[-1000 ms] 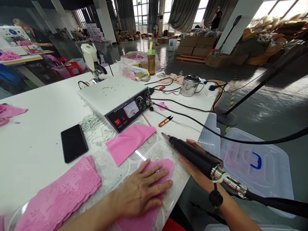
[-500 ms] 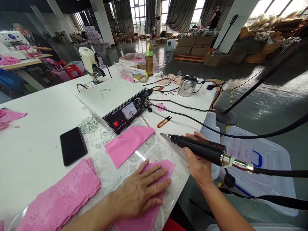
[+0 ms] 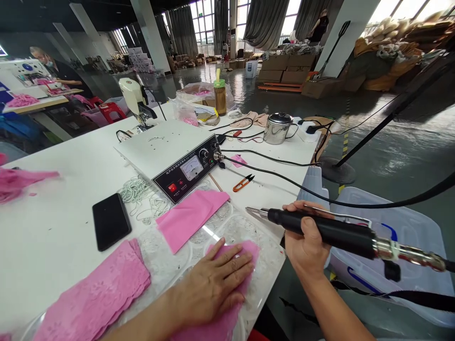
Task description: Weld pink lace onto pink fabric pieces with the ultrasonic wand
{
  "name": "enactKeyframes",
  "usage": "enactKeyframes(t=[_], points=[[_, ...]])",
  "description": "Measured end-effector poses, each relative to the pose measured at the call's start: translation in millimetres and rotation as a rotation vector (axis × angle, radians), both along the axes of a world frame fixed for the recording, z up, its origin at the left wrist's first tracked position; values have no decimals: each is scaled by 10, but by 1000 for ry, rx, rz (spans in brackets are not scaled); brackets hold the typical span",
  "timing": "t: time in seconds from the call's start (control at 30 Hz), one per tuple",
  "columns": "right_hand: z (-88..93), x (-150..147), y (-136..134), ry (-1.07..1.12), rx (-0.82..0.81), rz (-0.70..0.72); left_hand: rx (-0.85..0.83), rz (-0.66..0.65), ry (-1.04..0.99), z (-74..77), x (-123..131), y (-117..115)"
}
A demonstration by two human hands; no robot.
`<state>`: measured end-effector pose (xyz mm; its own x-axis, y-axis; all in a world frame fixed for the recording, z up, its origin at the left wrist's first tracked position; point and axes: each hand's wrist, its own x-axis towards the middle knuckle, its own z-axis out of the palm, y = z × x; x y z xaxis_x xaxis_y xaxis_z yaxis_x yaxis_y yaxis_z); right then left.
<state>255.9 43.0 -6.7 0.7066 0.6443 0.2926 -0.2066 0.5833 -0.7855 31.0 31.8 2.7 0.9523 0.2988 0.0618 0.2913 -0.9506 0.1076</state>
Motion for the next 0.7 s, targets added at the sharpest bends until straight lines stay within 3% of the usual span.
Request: enactKeyframes(t=[0.2, 0.37, 0.7], points=[[130, 169, -206, -8, 51, 25, -2, 9, -37, -5, 8, 0], [235, 276, -396, -55, 66, 142, 21, 5, -31, 3, 9, -11], [242, 281, -482, -121, 25, 221, 88, -10, -29, 29, 27, -3]])
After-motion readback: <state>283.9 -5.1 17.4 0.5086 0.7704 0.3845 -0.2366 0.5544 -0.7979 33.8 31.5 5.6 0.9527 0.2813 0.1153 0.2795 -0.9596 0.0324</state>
